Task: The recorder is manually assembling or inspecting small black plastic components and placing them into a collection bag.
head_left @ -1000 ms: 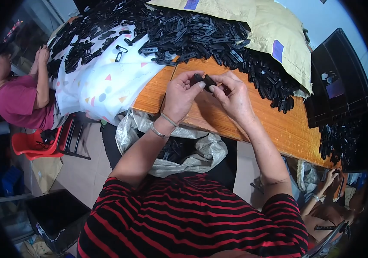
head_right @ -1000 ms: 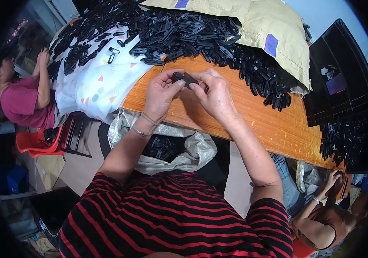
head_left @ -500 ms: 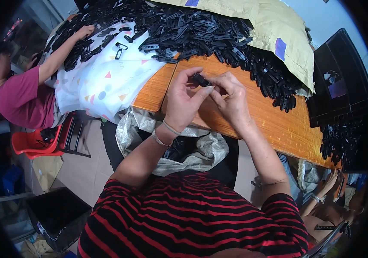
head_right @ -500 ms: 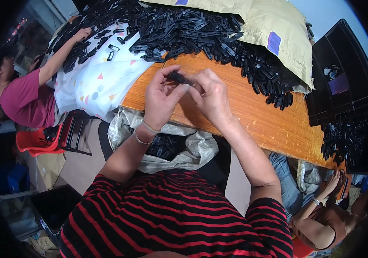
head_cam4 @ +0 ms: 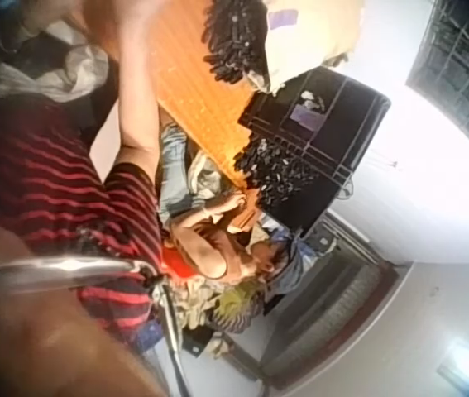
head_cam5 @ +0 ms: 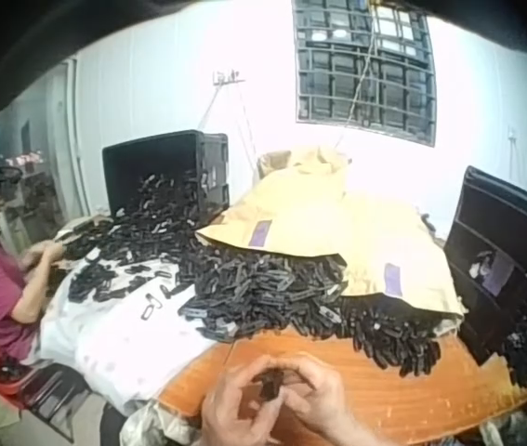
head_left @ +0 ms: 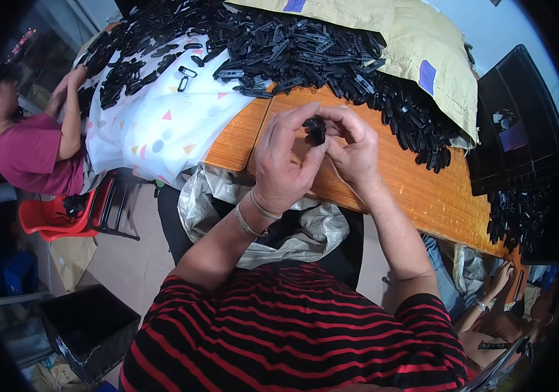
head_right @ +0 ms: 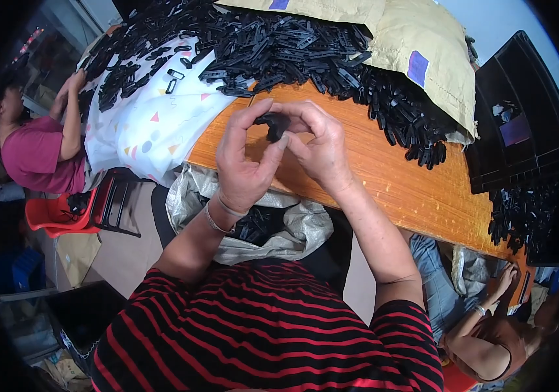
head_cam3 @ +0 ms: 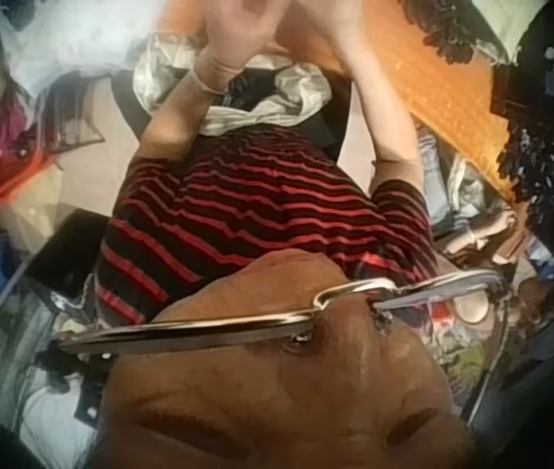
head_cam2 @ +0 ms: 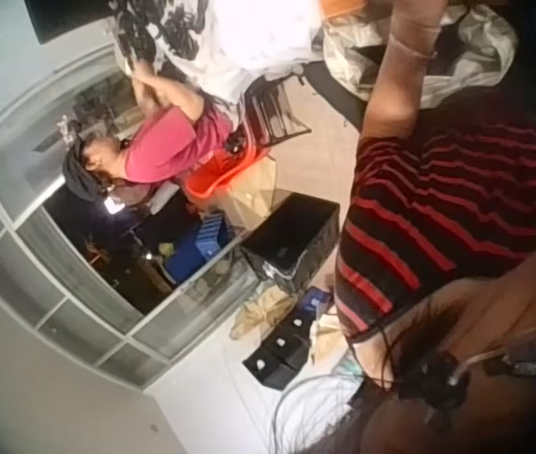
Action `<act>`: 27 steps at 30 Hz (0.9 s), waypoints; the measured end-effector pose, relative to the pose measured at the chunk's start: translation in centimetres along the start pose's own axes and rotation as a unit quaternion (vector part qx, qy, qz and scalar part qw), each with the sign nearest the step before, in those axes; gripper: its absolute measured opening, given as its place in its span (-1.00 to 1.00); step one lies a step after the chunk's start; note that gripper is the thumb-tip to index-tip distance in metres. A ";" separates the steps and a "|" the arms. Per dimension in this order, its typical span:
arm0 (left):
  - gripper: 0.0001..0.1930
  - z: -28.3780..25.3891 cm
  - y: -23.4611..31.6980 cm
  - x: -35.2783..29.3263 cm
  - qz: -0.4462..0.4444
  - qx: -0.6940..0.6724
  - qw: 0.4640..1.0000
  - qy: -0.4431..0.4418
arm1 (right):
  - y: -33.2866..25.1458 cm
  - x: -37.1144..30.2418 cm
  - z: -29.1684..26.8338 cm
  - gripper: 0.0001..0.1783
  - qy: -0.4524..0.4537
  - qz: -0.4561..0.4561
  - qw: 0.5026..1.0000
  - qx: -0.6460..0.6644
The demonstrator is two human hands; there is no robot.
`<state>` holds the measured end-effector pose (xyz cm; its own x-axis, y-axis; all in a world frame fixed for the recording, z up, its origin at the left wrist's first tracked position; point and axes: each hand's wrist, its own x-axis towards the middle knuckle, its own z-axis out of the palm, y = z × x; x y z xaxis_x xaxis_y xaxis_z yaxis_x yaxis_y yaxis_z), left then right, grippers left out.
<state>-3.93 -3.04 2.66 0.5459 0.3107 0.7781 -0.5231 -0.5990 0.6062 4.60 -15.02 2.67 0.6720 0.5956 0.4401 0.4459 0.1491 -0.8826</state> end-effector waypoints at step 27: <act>-0.93 -5.5 -2.2 -6.8 -0.345 -0.093 0.922 -0.149 | 2.0 -4.2 0.5 -0.62 -0.208 0.076 0.959 -0.175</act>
<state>-10.12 0.24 -3.08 0.9321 0.3368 0.1335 -0.0721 -0.1887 0.9794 2.36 -16.78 -1.00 0.4824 0.8642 0.1430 0.5819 -0.1941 -0.7897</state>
